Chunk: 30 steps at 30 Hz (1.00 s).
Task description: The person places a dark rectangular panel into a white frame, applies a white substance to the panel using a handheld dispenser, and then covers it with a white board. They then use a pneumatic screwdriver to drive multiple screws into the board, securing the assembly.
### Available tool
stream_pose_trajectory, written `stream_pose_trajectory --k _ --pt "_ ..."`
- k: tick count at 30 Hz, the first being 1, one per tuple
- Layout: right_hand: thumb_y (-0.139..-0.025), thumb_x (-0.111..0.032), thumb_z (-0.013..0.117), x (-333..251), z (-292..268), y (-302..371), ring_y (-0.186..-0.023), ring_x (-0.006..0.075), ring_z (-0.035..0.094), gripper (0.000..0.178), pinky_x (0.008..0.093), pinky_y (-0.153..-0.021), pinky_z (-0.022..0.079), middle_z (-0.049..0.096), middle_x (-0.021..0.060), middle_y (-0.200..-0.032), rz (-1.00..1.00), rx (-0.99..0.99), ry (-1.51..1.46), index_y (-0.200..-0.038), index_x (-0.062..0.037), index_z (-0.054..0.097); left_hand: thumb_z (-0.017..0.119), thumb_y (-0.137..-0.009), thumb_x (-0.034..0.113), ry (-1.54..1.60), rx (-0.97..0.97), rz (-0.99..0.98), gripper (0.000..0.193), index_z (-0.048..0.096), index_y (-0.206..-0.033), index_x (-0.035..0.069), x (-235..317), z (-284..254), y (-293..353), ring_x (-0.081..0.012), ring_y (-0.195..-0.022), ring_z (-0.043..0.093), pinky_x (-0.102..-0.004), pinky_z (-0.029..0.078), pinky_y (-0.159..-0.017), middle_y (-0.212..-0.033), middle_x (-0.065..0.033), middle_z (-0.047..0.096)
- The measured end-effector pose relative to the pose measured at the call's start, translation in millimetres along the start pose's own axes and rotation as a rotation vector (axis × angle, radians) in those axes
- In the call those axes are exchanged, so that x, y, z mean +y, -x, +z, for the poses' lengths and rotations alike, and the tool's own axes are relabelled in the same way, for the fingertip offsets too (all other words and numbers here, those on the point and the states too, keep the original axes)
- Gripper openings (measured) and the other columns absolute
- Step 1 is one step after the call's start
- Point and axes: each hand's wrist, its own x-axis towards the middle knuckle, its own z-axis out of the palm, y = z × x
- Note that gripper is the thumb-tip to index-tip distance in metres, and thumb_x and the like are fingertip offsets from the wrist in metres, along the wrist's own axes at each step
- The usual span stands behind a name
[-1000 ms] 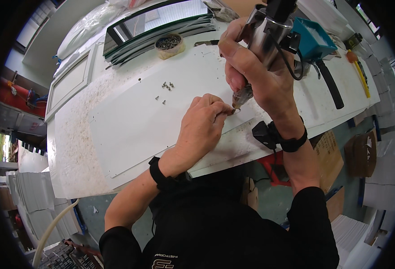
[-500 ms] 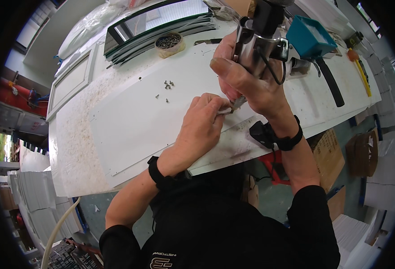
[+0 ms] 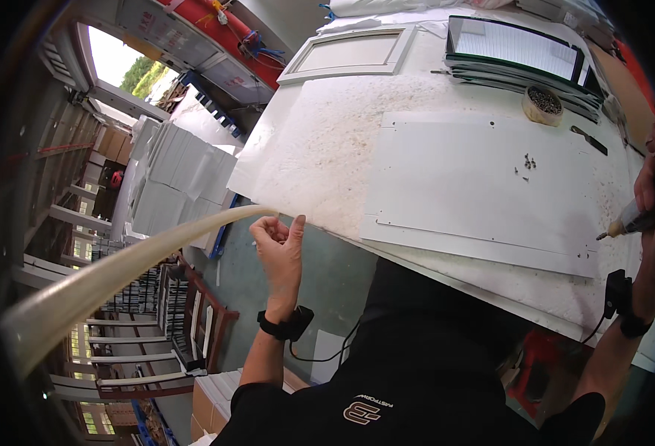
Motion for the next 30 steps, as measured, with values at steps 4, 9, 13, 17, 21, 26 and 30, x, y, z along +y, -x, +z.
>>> stream_pose_trajectory --k 4,9,13,17,21,26,30 --pt "-0.102 -0.027 0.062 5.1 20.9 -5.0 -0.049 0.0077 0.039 0.029 0.0239 -0.047 0.034 0.048 -0.0022 -0.064 -0.011 0.018 0.105 -0.12 -0.0044 0.057 0.071 -0.1 0.033 -0.105 -0.022 -0.054 0.034 0.058 -0.102 0.002 -23.1 -5.6 -38.7 -0.011 -0.062 0.047 -0.0283 0.045 -0.06 -0.069 -0.0014 0.051" --pt "-0.103 -0.023 0.063 27.4 1.2 -6.4 -0.048 0.0047 0.042 0.037 0.0222 -0.048 0.036 0.054 0.0035 -0.079 -0.002 0.011 0.224 -0.127 0.0053 0.059 0.057 -0.106 0.035 -0.502 -0.054 -0.03 0.036 0.067 -0.09 0.004 -51.6 -45.5 -85.1 -0.0329 -0.061 0.064 -0.0442 0.049 -0.062 -0.069 -0.0161 0.065" --pt "-0.102 -0.024 0.064 12.4 37.2 -1.4 -0.047 0.0052 0.044 0.031 0.023 -0.047 0.036 0.052 0.001 -0.067 -0.014 0.061 0.4 -0.12 0.0017 0.063 0.05 -0.106 0.03 -0.868 0.021 0.039 0.033 0.071 -0.098 0.005 -97.0 -126.1 -187.9 -0.0413 -0.076 0.071 -0.0536 0.052 -0.071 -0.078 -0.0212 0.071" --pt "-0.101 -0.026 0.066 16.5 52.5 -8.9 -0.048 0.0034 0.046 0.029 0.0218 -0.047 0.035 0.053 0.0001 -0.068 0.036 0.034 0.418 -0.116 -0.0013 0.065 0.054 -0.103 0.034 -0.927 0.055 0.115 0.036 0.073 -0.102 0.004 -83.7 -147.7 -335.6 -0.045 -0.083 0.071 -0.0555 0.054 -0.078 -0.084 -0.0233 0.073" --pt "-0.099 -0.025 0.067 22.8 45.8 -15.3 -0.049 0.0034 0.045 0.029 0.0226 -0.048 0.036 0.053 -0.0008 -0.07 0.045 0.131 0.343 -0.116 -0.0022 0.065 0.052 -0.103 0.034 -1.036 0.083 0.265 0.036 0.071 -0.105 0.004 -15.8 -86.7 -432.5 -0.0462 -0.095 0.07 -0.0553 0.055 -0.084 -0.096 -0.0249 0.073" --pt "-0.098 -0.022 0.067 36.0 24.7 -15.6 -0.052 0.0034 0.044 0.03 0.0219 -0.05 0.036 0.054 0.0019 -0.083 0.147 0.338 0.287 -0.119 -0.0008 0.064 0.05 -0.105 0.032 -0.915 0.13 0.451 0.032 0.068 -0.107 0.005 73.4 31.8 -473.3 -0.0482 -0.103 0.068 -0.0563 0.054 -0.088 -0.103 -0.0258 0.073" --pt "-0.1 -0.02 0.065 55.9 -3.8 -6.6 -0.052 0.003 0.042 0.031 0.0214 -0.051 0.035 0.052 0.001 -0.083 0.104 0.355 0.36 -0.123 -0.0001 0.062 0.05 -0.103 0.028 -1.002 -0.087 0.579 0.03 0.069 -0.105 0.004 41.8 80.1 -461.7 -0.0464 -0.099 0.07 -0.0554 0.055 -0.089 -0.096 -0.0271 0.072"
